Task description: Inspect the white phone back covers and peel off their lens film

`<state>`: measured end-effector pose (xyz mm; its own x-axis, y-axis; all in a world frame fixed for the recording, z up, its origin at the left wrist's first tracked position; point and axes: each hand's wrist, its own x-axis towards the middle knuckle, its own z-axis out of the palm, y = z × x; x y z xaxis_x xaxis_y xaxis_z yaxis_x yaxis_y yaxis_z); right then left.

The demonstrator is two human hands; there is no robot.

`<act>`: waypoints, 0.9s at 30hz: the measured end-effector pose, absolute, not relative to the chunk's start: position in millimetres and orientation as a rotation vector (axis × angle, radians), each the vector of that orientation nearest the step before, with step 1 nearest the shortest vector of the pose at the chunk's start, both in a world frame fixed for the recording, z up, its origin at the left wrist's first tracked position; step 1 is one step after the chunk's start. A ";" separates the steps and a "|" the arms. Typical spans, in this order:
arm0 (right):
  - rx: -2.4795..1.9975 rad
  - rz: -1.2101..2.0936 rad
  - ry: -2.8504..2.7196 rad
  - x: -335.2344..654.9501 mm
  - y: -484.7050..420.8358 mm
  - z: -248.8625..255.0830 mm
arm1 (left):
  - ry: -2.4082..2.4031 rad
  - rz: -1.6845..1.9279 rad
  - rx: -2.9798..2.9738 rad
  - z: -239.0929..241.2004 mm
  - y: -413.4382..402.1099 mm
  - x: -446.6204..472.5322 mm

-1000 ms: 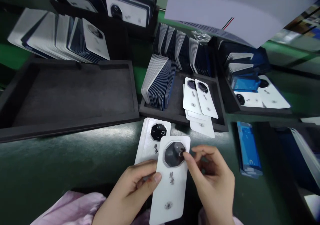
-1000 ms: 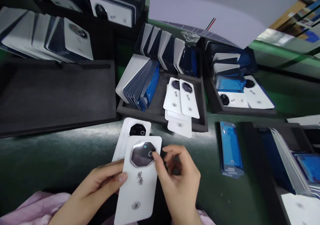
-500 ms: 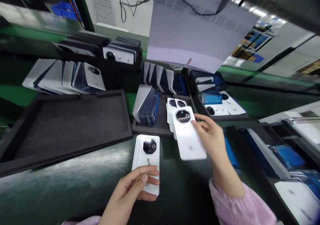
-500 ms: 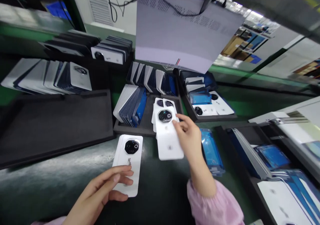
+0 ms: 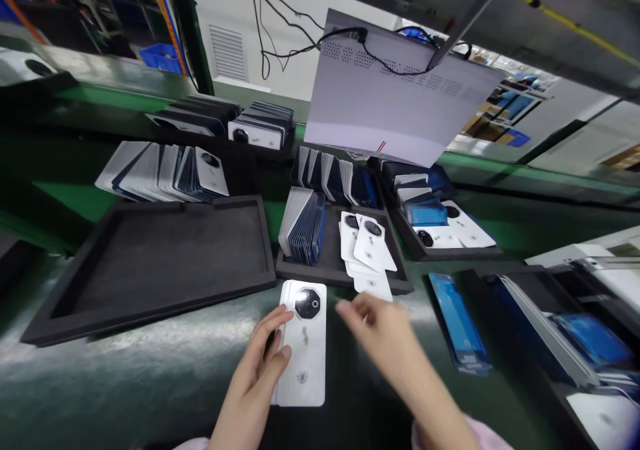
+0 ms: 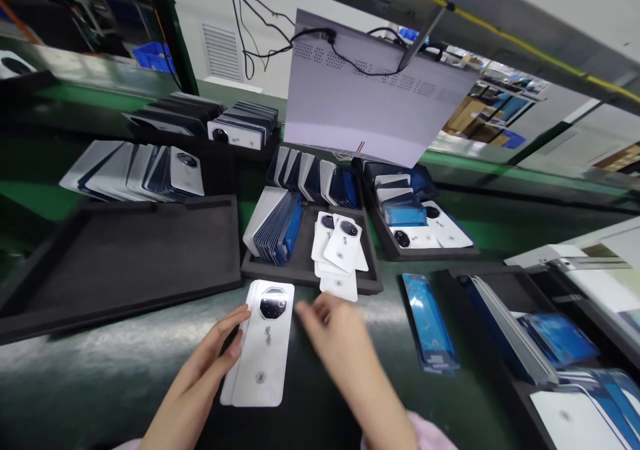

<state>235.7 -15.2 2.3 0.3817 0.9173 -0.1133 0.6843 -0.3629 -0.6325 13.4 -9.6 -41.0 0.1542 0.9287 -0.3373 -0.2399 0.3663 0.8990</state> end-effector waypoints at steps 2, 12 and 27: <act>-2.178 0.814 -1.408 205.3 -26.7 -11.5 | 1.104 0.975 0.817 -45.0 -13.3 16.3; -1.978 1.172 -1.253 198.0 -27.3 -10.8 | 1.095 0.986 0.777 -42.8 -15.8 18.8; -1.624 1.499 -1.170 185.9 -51.5 -1.7 | 1.035 0.614 0.647 -12.8 -8.0 -1.0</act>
